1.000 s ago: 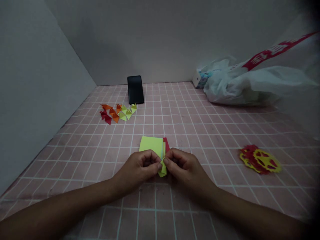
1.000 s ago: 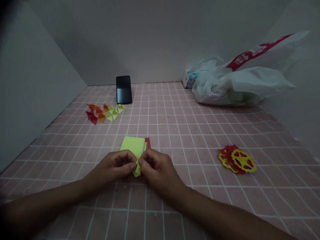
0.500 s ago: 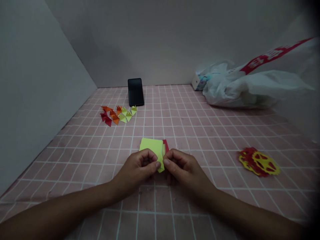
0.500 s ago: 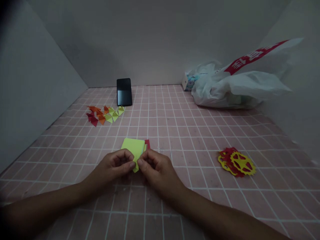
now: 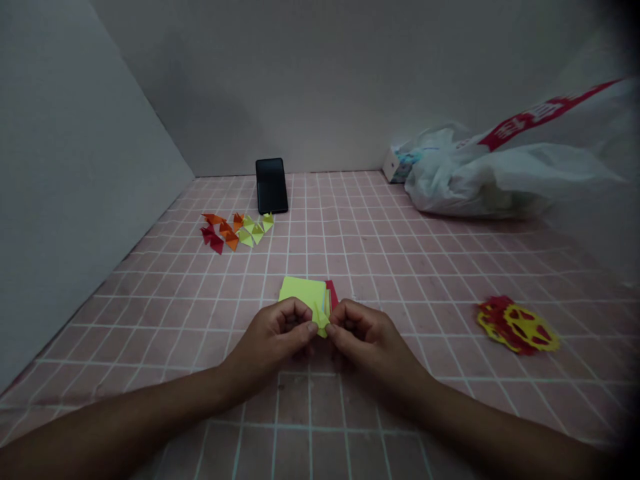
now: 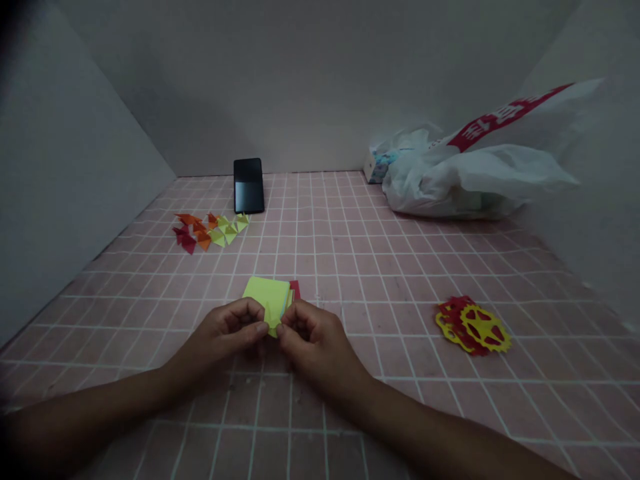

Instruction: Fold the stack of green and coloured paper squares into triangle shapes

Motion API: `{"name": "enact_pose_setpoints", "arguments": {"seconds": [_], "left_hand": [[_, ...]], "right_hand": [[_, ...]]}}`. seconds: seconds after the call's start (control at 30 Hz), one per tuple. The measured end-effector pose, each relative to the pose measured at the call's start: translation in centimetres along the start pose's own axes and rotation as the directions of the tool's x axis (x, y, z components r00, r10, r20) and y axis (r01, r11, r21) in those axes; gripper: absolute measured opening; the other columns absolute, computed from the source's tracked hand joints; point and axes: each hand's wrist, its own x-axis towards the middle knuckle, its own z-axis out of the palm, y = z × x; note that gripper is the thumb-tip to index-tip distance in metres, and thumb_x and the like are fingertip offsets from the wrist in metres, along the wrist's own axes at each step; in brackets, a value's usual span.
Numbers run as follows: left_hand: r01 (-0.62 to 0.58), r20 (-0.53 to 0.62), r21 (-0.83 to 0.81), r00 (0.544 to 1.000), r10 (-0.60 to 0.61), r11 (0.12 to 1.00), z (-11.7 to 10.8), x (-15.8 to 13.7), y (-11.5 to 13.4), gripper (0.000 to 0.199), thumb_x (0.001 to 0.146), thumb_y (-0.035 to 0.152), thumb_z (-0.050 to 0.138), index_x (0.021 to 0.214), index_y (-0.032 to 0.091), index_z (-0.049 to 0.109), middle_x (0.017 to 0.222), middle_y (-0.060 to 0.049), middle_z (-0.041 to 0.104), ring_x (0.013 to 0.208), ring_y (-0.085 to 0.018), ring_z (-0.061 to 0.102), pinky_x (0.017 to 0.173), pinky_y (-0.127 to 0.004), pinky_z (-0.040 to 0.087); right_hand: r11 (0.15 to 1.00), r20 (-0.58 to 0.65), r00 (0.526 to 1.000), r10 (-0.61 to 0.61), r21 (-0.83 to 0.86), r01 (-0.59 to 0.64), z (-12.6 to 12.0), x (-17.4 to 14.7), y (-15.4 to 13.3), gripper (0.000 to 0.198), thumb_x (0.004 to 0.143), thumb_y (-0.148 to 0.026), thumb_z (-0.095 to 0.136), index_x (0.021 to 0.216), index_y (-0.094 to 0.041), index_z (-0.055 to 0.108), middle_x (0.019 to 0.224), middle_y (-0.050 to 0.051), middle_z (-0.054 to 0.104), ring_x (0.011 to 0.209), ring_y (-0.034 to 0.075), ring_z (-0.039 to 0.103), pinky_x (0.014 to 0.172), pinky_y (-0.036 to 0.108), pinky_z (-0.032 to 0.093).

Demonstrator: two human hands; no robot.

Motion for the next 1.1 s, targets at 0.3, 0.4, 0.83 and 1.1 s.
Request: {"name": "enact_pose_setpoints", "arguments": {"seconds": [0.3, 0.4, 0.83, 1.1], "left_hand": [[-0.018, 0.008, 0.085, 1.000, 0.017, 0.996, -0.22, -0.12, 0.01, 0.024, 0.089, 0.036, 0.055, 0.077, 0.016, 0.058, 0.063, 0.001, 0.060, 0.058, -0.011, 0.054, 0.060, -0.024, 0.044], [-0.014, 0.016, 0.068, 1.000, 0.013, 0.998, -0.15, -0.09, -0.02, 0.022, 0.087, 0.035, 0.057, 0.077, 0.016, 0.056, 0.062, 0.002, 0.059, 0.057, -0.010, 0.053, 0.058, -0.023, 0.043], [-0.045, -0.030, 0.005, 0.999, 0.045, 0.999, 0.16, -0.01, -0.19, 0.019, 0.079, 0.031, 0.064, 0.080, 0.017, 0.052, 0.060, 0.005, 0.054, 0.052, -0.008, 0.049, 0.051, -0.021, 0.041], [-0.060, -0.052, 0.093, 0.997, 0.065, 0.994, 0.12, -0.21, -0.08, 0.015, 0.079, 0.028, 0.061, 0.077, 0.016, 0.052, 0.059, 0.006, 0.051, 0.053, -0.008, 0.046, 0.051, -0.021, 0.038]], "right_hand": [[0.992, 0.023, 0.998, 0.058, 0.107, -0.060, -0.04, 0.09, -0.06, 0.018, 0.081, -0.028, 0.058, 0.069, -0.019, 0.047, 0.056, -0.005, 0.052, 0.045, 0.007, 0.048, 0.044, 0.020, 0.039], [0.992, 0.022, 0.998, 0.055, 0.111, -0.057, -0.02, 0.02, 0.01, 0.017, 0.081, -0.027, 0.058, 0.070, -0.019, 0.048, 0.055, -0.006, 0.052, 0.045, 0.007, 0.048, 0.044, 0.019, 0.038], [0.993, 0.058, 0.996, 0.068, 0.092, -0.073, -0.01, 0.10, -0.19, 0.020, 0.080, -0.028, 0.059, 0.066, -0.019, 0.047, 0.056, -0.005, 0.051, 0.046, 0.007, 0.048, 0.046, 0.020, 0.037], [0.994, 0.064, 0.997, 0.052, 0.092, -0.057, -0.05, 0.09, -0.17, 0.021, 0.079, -0.030, 0.060, 0.068, -0.018, 0.047, 0.058, -0.005, 0.050, 0.049, 0.007, 0.046, 0.047, 0.020, 0.037]]}}
